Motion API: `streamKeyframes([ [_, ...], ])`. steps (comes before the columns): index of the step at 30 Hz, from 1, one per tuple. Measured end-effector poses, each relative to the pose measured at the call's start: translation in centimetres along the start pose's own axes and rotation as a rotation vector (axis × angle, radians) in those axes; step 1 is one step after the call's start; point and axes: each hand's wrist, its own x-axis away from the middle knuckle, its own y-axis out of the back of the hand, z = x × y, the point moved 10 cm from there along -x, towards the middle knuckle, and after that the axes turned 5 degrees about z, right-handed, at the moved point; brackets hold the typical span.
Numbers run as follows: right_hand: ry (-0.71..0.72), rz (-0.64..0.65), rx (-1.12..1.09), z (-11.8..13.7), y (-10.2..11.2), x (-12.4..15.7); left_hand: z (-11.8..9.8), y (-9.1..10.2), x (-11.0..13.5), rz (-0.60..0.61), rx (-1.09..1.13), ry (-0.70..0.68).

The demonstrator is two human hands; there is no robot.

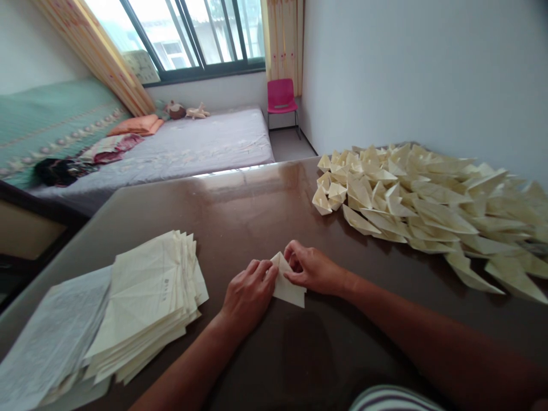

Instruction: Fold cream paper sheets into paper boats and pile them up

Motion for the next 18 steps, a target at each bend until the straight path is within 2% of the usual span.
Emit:
streamKeyframes([
  [6, 0.016, -0.271, -0.087, 1.2, 2.9, 1.0, -0.9, 1.6, 0.1, -0.159, 0.219, -0.059],
  [14, 0.138, -0.259, -0.235, 3.8, 1.7, 1.9, -0.4, 2.3, 0.8, -0.236, 0.433, -0.007],
  [16, 0.173, -0.245, -0.229, 4.3, 1.5, 2.1, 0.6, 2.2, 0.9, -0.244, 0.577, 0.067],
  [18, 0.218, -0.221, -0.197, 4.9, 1.4, 2.2, 2.3, 2.1, 1.0, -0.282, 0.718, 0.205],
])
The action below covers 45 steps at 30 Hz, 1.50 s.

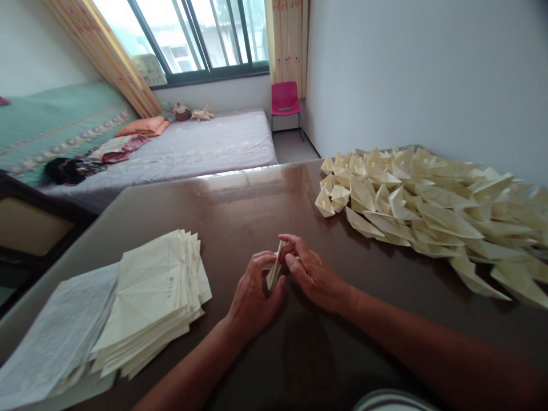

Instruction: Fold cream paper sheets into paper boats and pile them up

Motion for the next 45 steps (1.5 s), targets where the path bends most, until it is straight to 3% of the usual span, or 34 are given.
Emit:
streamKeyframes([
  [3, 0.064, -0.040, 0.014, 0.6, 0.9, -0.1, 3.3, 1.3, -0.1, -0.119, 0.177, 0.270],
  [5, 0.074, -0.189, 0.027, 0.2, 3.1, -0.1, 5.6, 1.2, 0.1, -0.144, 0.365, 0.424],
  [8, -0.005, -0.375, 0.071, -1.8, 6.4, -0.3, 7.9, 0.0, 0.3, -0.132, 0.677, 0.533],
  [10, -0.110, -0.242, 0.001, -4.2, 5.9, -1.3, 8.6, -0.5, 0.4, -0.136, 0.802, 0.559],
  [13, -0.224, 0.070, -0.215, -6.9, 2.9, -1.9, 9.0, -0.9, 0.5, -0.137, 0.859, 0.572],
  [15, -0.238, 0.140, -0.220, -7.5, 1.8, -1.7, 9.1, -1.0, 0.4, -0.097, 0.779, 0.575],
  [21, -0.232, -0.005, 0.219, -7.5, 3.3, -1.3, 7.5, 0.1, -0.9, 0.080, 0.022, 0.362],
  [24, -0.206, 0.002, 0.431, -6.8, 3.3, -1.2, 6.8, 0.0, -1.2, 0.142, -0.170, 0.278],
  [29, -0.142, 0.094, 0.765, -5.7, 2.2, -1.2, 6.7, -0.2, -1.5, 0.172, -0.210, 0.220],
  [34, 0.028, 0.262, 1.034, -3.9, -0.3, -0.8, 7.2, 0.0, -1.5, 0.146, -0.193, 0.229],
  [40, 0.059, 0.310, 1.138, -2.9, -1.3, -0.2, 7.9, 0.4, -1.2, 0.140, -0.135, 0.251],
  [45, 0.055, 0.322, 1.144, -3.1, -1.5, -0.1, 7.0, 0.4, -1.0, 0.121, -0.296, 0.167],
])
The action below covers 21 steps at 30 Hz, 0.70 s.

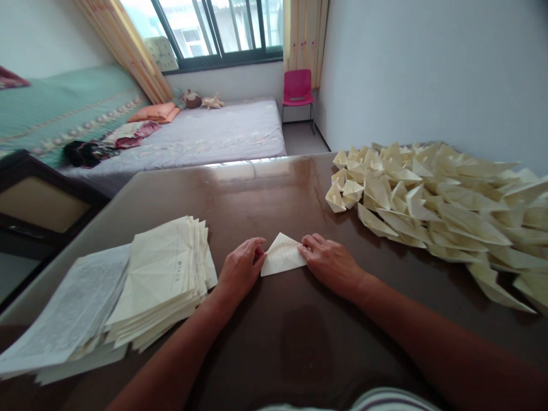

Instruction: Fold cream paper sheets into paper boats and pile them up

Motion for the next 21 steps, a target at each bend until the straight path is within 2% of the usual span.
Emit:
streamKeyframes([
  [3, 0.007, 0.002, 0.017, 0.3, 0.0, 0.1, -2.0, -0.1, 0.5, -0.028, -0.170, -0.120],
  [5, 0.013, -0.004, 0.032, 0.4, 0.1, 0.2, -3.3, -0.6, 0.8, -0.002, -0.253, -0.183],
  [16, 0.121, 0.014, -0.072, -0.4, 1.1, 0.6, -6.1, -1.5, 2.1, 0.383, -0.470, -0.300],
  [21, 0.102, 0.012, -0.031, 0.0, 1.1, 0.3, -7.1, -2.2, 2.5, 0.426, -0.589, -0.354],
])
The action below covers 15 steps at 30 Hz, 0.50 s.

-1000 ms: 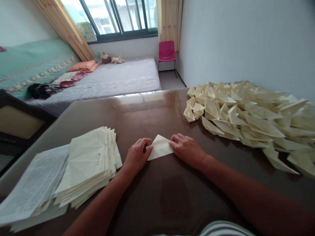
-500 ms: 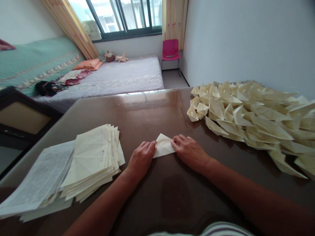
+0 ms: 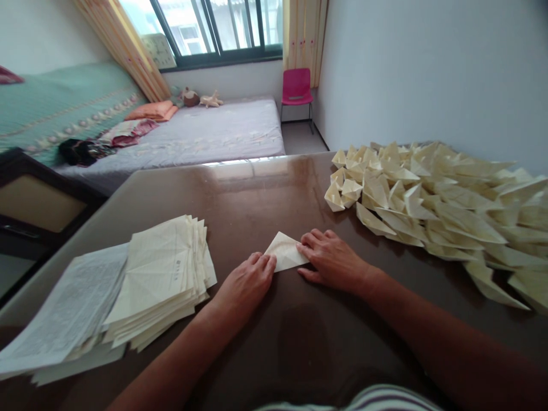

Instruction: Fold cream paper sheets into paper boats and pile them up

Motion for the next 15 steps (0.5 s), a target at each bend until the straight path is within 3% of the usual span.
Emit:
streamKeyframes([
  [10, -0.015, -0.032, 0.069, 0.5, -0.3, -0.3, 1.0, 0.0, -0.3, -0.139, 0.059, 0.094],
  [15, 0.009, -0.049, 0.020, 0.6, 0.0, -0.2, 0.4, 0.3, -0.3, -0.155, 0.033, 0.031],
])
